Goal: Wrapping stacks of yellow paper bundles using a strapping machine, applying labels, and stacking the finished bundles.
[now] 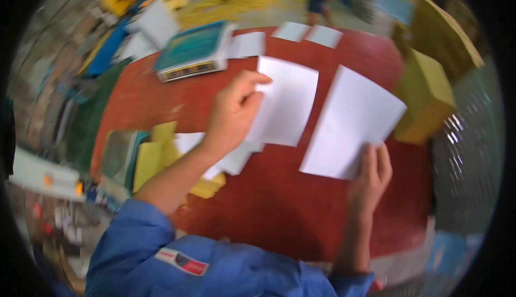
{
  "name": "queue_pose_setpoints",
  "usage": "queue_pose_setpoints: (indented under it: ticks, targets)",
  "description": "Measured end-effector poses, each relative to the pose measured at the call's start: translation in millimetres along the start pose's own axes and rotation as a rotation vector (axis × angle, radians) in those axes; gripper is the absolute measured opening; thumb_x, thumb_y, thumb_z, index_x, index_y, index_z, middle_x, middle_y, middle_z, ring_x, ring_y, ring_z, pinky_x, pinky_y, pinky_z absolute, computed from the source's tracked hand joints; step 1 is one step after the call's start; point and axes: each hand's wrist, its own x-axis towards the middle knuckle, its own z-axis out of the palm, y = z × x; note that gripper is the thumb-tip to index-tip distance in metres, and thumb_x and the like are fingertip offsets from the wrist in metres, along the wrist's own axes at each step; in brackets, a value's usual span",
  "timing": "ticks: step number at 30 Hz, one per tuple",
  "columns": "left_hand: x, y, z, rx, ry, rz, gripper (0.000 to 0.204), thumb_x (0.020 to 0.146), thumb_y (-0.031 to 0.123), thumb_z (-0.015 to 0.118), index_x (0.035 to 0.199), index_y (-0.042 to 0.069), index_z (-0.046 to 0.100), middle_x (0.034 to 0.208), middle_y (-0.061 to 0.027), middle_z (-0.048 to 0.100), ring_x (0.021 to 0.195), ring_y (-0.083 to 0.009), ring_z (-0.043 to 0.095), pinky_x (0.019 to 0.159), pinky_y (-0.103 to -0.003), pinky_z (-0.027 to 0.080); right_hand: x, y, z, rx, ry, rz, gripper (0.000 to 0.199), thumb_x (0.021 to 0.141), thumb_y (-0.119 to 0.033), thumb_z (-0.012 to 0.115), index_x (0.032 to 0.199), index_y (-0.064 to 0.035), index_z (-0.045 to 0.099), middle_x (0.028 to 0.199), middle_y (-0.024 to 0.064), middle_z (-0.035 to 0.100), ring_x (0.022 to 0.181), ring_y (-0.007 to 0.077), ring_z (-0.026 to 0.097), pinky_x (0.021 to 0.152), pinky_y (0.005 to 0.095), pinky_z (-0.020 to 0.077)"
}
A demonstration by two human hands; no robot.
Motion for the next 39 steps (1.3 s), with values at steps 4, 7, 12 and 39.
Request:
queue_pose_setpoints:
  ticks: [4, 7, 12, 39]
  targets:
    - [-26.7, -107.7, -15.4, 0.131, 0.187, -0.051, 0.022, 0.088, -0.006, 0.053, 0.107, 0.002, 0.061, 0.083, -0.0035, 0.062, 0.071, -0.0078, 0.052, 0.065, -0.025, 0.045, 14.5, 57.5, 1.0, 0.057, -0.035, 0.031, 0.018, 0.101, -0.011, 0.049, 0.099, 0.0002, 0.064, 0.086, -0.0040, 0.057, 0.078, 0.0029, 0.047, 0.072, 0.0204, 0.0388]
    - [-35.3, -113.2, -32.6, 0.109, 0.198, -0.156, 0.023, 0.087, -0.007, 0.054, 0.106, 0.004, 0.060, 0.084, -0.0066, 0.063, 0.070, -0.0122, 0.058, 0.065, -0.029, 0.048, 21.2, 70.5, 6.7, 0.104, -0.018, 0.062, 0.017, 0.101, -0.010, 0.049, 0.100, 0.0001, 0.063, 0.085, -0.0046, 0.057, 0.078, 0.0028, 0.048, 0.072, 0.0202, 0.0393]
    - [0.9, -78.2, -22.1, 0.050, 0.123, -0.030, 0.034, 0.088, -0.006, 0.050, 0.122, -0.001, 0.056, 0.118, -0.0075, 0.062, 0.107, -0.0136, 0.059, 0.093, -0.028, 0.045, 38.0, 78.0, -26.4, 0.098, -0.063, 0.073, 0.012, 0.099, -0.009, 0.053, 0.093, -0.0019, 0.061, 0.078, -0.0079, 0.050, 0.071, 0.0014, 0.041, 0.063, 0.0198, 0.0336]
    - [202.6, 13.1, 325.9, -0.188, -0.107, 0.141, 0.032, 0.090, 0.014, 0.065, 0.118, -0.001, 0.062, 0.074, 0.0013, 0.056, 0.065, -0.0085, 0.049, 0.059, -0.026, 0.041, 226.7, 111.8, -239.5, 0.519, 0.158, -0.110, 0.048, 0.094, -0.021, 0.043, 0.133, 0.0056, 0.048, 0.124, 0.0144, 0.061, 0.115, 0.0264, 0.057, 0.101, 0.0389, 0.0423]
